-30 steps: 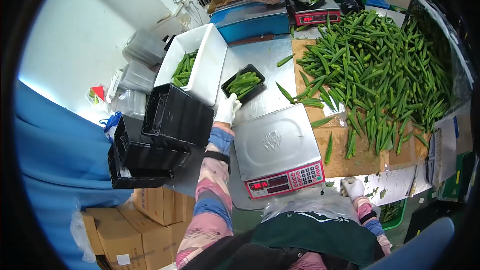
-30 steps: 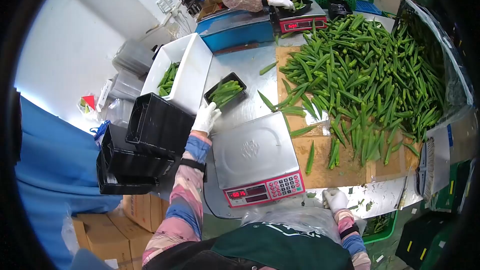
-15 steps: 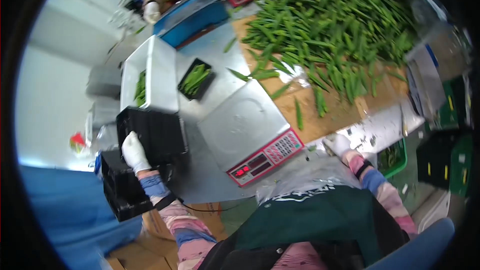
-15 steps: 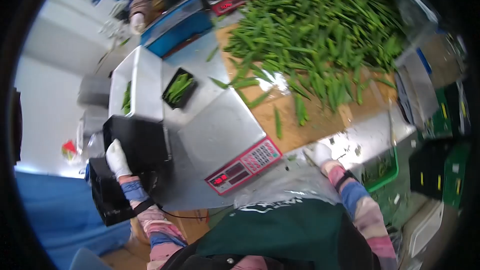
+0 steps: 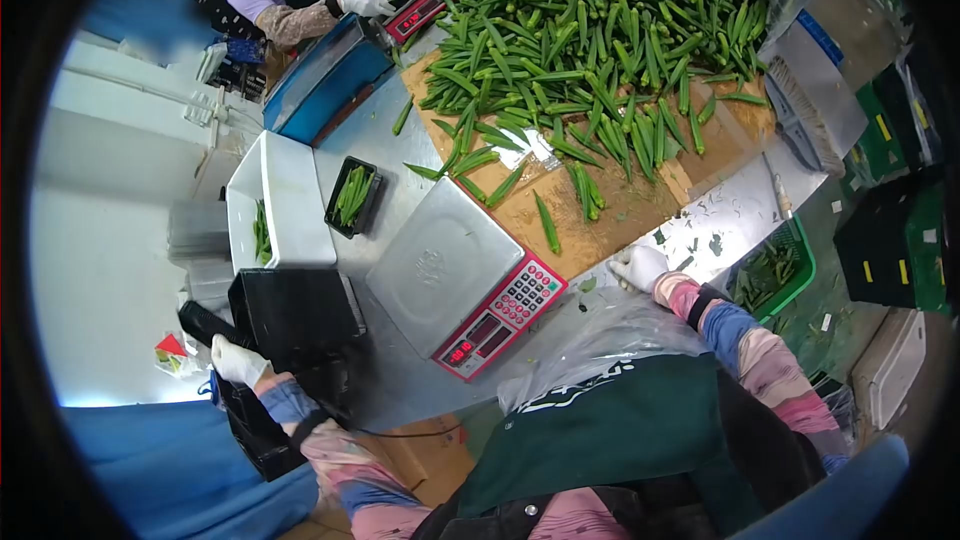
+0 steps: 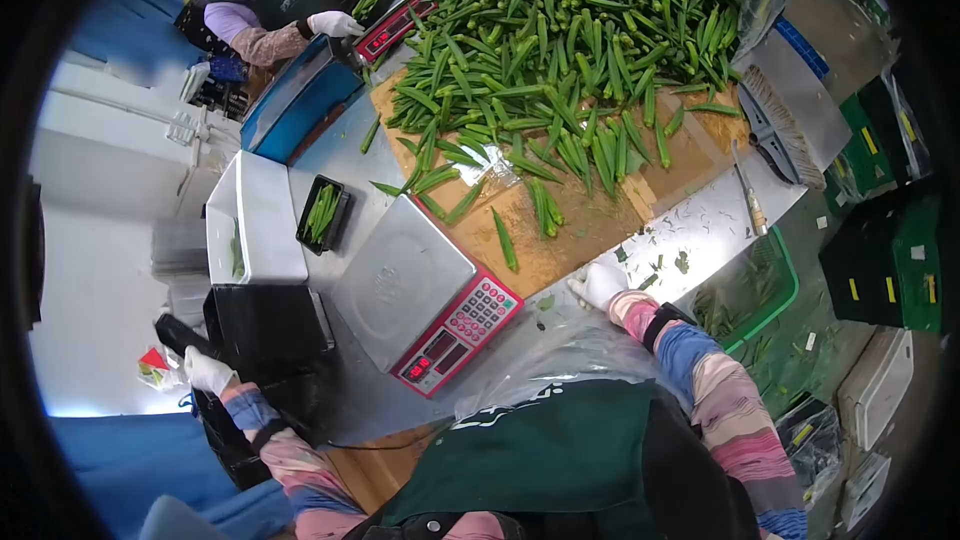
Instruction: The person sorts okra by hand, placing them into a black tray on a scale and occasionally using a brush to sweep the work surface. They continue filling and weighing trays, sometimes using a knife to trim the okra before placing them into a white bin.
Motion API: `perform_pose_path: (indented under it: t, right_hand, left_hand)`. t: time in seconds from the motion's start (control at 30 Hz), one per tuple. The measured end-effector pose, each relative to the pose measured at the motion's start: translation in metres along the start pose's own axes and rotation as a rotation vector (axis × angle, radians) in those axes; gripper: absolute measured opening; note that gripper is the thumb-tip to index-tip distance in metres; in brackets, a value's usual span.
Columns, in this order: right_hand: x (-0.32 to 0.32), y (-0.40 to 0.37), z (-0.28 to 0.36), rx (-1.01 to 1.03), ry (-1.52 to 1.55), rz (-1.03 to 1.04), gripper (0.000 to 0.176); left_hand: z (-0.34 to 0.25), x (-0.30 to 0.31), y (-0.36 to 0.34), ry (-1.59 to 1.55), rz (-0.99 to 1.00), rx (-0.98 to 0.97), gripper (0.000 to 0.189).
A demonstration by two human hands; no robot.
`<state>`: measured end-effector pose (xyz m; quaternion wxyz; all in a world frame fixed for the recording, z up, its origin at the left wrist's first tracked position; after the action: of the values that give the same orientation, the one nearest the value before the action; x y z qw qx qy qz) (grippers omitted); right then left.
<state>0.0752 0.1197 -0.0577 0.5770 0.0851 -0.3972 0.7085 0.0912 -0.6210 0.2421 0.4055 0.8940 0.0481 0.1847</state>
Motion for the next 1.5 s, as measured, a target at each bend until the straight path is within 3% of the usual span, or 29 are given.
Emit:
perform_pose_path:
  t: [0.03, 0.1, 0.17, 0.2, 0.3, 0.33, 0.37, 0.43, 0.47, 0.57, 0.6, 0.7, 0.83, 0.87, 0.9, 0.97, 1.07, 1.17, 1.2, 1.23, 1.3, 1.37, 1.43, 1.5]
  right_hand:
    - [-0.002, 0.003, -0.005, 0.007, 0.025, -0.002, 0.036]
    - [-0.005, 0.004, -0.011, 0.003, 0.042, 0.021, 0.035]
    - [-0.003, 0.01, -0.011, 0.002, 0.02, 0.072, 0.035]
    - [-0.003, 0.013, -0.01, 0.028, -0.004, 0.073, 0.034]
    - [0.023, 0.021, 0.025, -0.004, -0.028, 0.005, 0.032]
    - [0.035, 0.027, 0.039, 0.037, -0.073, -0.077, 0.032]
    - [0.041, 0.033, 0.048, 0.156, -0.185, -0.294, 0.033]
    - [0.048, 0.055, 0.063, 0.169, -0.239, -0.421, 0.043]
    - [0.05, 0.065, 0.072, 0.177, -0.271, -0.442, 0.05]
    - [0.039, 0.093, 0.092, 0.183, -0.382, -0.485, 0.069]
    - [0.028, 0.103, 0.092, 0.191, -0.433, -0.517, 0.075]
    - [-0.005, 0.13, 0.078, 0.138, -0.471, -0.558, 0.064]
    - [0.028, 0.105, 0.072, 0.158, -0.21, -0.332, 0.061]
    - [0.041, 0.097, 0.07, 0.06, -0.134, -0.193, 0.053]
    - [0.041, 0.095, 0.055, 0.064, -0.011, -0.212, 0.048]
    - [0.064, 0.089, 0.043, -0.058, 0.289, -0.091, 0.047]
    - [0.076, 0.109, 0.038, -0.044, 0.271, -0.333, 0.04]
    - [0.082, 0.145, 0.06, 0.177, 0.061, -0.593, 0.035]
    - [0.083, 0.153, 0.07, 0.323, -0.083, -0.699, 0.019]
    - [0.067, 0.182, 0.068, 0.353, -0.278, -0.746, 0.006]
    - [0.058, 0.201, 0.08, 0.38, -0.527, -0.77, 0.008]
    - [0.058, 0.199, 0.088, 0.372, -0.568, -0.727, 0.006]
    - [0.073, 0.18, 0.083, 0.33, -0.302, -0.571, 0.01]
    - [0.11, 0.134, 0.067, 0.31, -0.096, -0.364, 0.018]
  left_hand:
    - [-0.016, 0.007, -0.003, -0.086, -0.071, -0.108, 0.026]
    - [-0.111, 0.031, -0.054, -0.126, -0.061, -0.288, 0.02]
    - [-0.169, 0.041, -0.129, -0.185, 0.177, -0.407, 0.015]
    - [-0.186, 0.045, -0.17, -0.177, 0.367, -0.372, 0.012]
    - [-0.177, 0.05, -0.279, -0.166, 0.874, -0.426, 0.009]
    - [-0.173, 0.056, -0.305, -0.145, 0.966, -0.512, 0.011]
    - [-0.172, 0.062, -0.324, -0.125, 1.059, -0.601, 0.013]
    - [-0.187, 0.075, -0.339, -0.106, 1.089, -0.516, 0.018]
    - [-0.204, 0.08, -0.345, -0.149, 1.021, -0.511, 0.021]
    - [-0.253, 0.076, -0.363, -0.336, 1.083, -0.359, 0.02]
    - [-0.262, 0.067, -0.377, -0.419, 1.146, -0.203, 0.02]
    - [-0.303, 0.038, -0.431, -0.517, 1.378, 0.238, 0.029]
    - [-0.306, -0.018, -0.501, -0.31, 1.338, -0.304, 0.036]
    - [-0.3, -0.028, -0.517, -0.192, 1.353, -0.343, 0.039]
    - [-0.285, -0.04, -0.535, -0.079, 1.346, -0.47, 0.043]
    - [-0.298, -0.04, -0.547, 0.201, 1.403, -0.537, 0.052]
    - [-0.307, -0.046, -0.557, 0.351, 1.401, -0.482, 0.06]
    - [-0.284, -0.053, -0.568, 0.1, 1.299, -0.446, 0.065]
    - [-0.281, -0.053, -0.572, -0.065, 1.184, -0.401, 0.048]
    - [-0.281, -0.054, -0.572, -0.051, 1.229, -0.405, 0.041]
    - [-0.286, -0.058, -0.565, -0.022, 1.32, -0.407, 0.029]
    - [-0.307, -0.058, -0.55, -0.109, 1.261, -0.415, 0.017]
    - [-0.324, -0.064, -0.541, -0.257, 1.159, -0.433, 0.014]
    - [-0.338, -0.077, -0.535, -0.351, 1.18, -0.486, 0.016]
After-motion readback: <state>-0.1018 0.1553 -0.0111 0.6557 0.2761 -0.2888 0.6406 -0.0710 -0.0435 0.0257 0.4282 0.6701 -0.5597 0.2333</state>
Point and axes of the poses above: each hand's wrist, its own y-axis towards the middle knuckle, its own x-axis out of the back of the hand, z = x × y, the point moved 2 cm from there along y, towards the middle knuckle, and after that the axes turned 11 degrees about -z, right-handed, at the moved point
